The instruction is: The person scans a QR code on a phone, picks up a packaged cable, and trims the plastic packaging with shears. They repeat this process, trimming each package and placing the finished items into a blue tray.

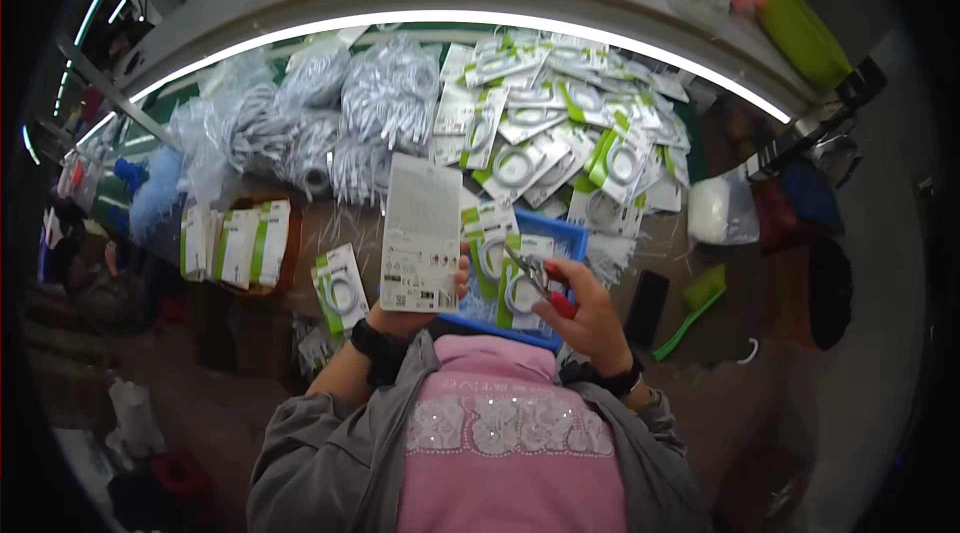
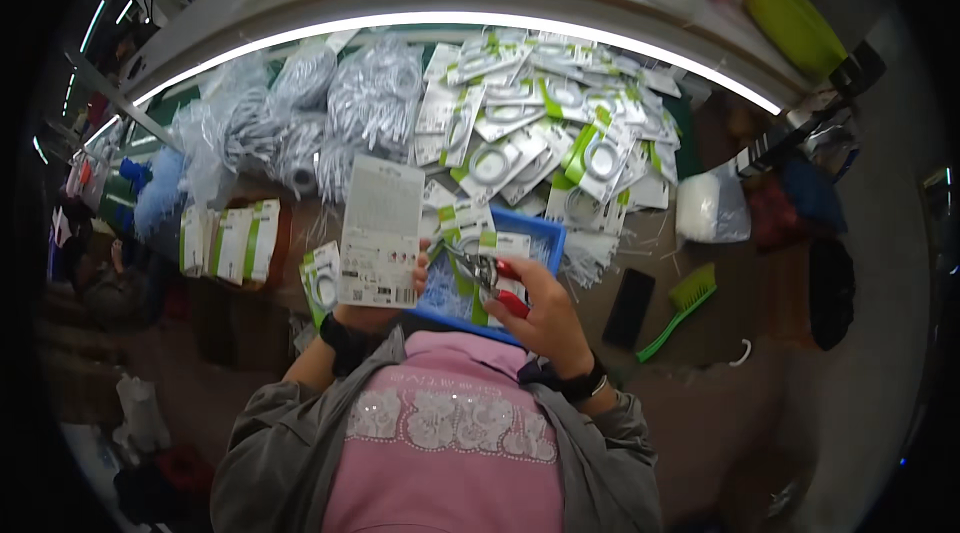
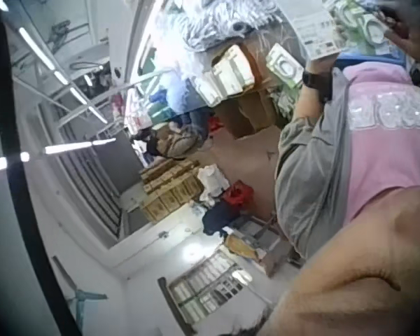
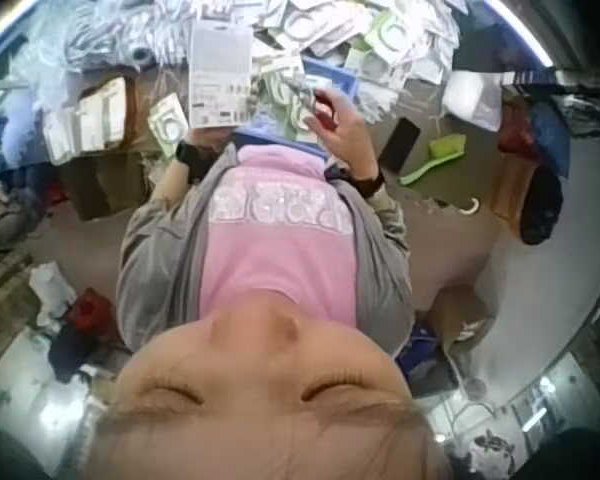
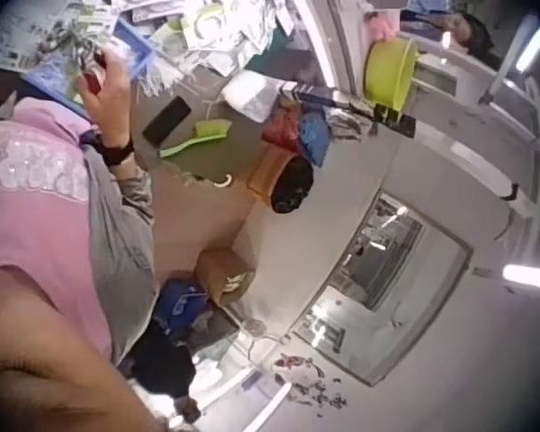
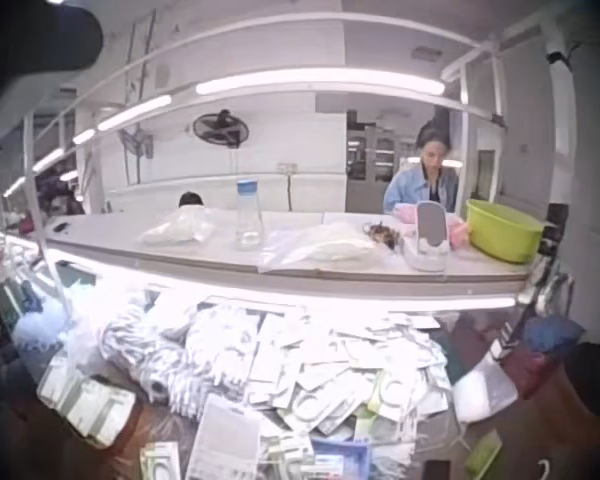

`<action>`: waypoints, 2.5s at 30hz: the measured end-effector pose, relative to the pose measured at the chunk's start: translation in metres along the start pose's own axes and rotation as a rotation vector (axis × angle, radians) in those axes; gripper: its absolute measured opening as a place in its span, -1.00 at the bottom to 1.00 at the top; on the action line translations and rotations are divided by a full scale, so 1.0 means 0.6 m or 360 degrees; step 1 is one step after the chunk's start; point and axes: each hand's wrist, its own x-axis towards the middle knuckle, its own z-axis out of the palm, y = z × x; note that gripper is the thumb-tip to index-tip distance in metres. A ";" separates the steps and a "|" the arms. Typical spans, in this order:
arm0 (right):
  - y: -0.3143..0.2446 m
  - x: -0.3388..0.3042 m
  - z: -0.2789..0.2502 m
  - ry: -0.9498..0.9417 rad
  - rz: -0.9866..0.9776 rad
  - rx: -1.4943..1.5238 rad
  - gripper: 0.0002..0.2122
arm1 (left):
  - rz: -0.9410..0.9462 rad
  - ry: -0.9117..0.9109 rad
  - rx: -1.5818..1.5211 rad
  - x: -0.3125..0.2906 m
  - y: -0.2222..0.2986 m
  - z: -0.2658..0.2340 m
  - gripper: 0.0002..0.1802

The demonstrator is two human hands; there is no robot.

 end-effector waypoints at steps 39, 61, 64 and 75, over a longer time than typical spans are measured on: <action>-0.016 0.059 0.006 0.0050 -0.0195 -0.0542 -0.50 | -0.0314 -0.0033 -0.0096 -0.013 -0.022 -0.002 -0.18; -0.004 0.061 0.042 -0.0230 0.0020 -0.0330 -0.55 | -0.0284 -0.0138 0.0002 -0.006 -0.022 -0.035 -0.34; -0.018 0.066 0.030 -0.0024 -0.0251 -0.0491 -0.55 | -0.0022 -0.0099 0.0190 0.001 -0.011 -0.041 -0.34; -0.020 0.058 0.050 -0.0146 -0.0398 -0.0837 -0.56 | 0.0136 0.0029 0.0171 0.010 -0.010 -0.028 -0.28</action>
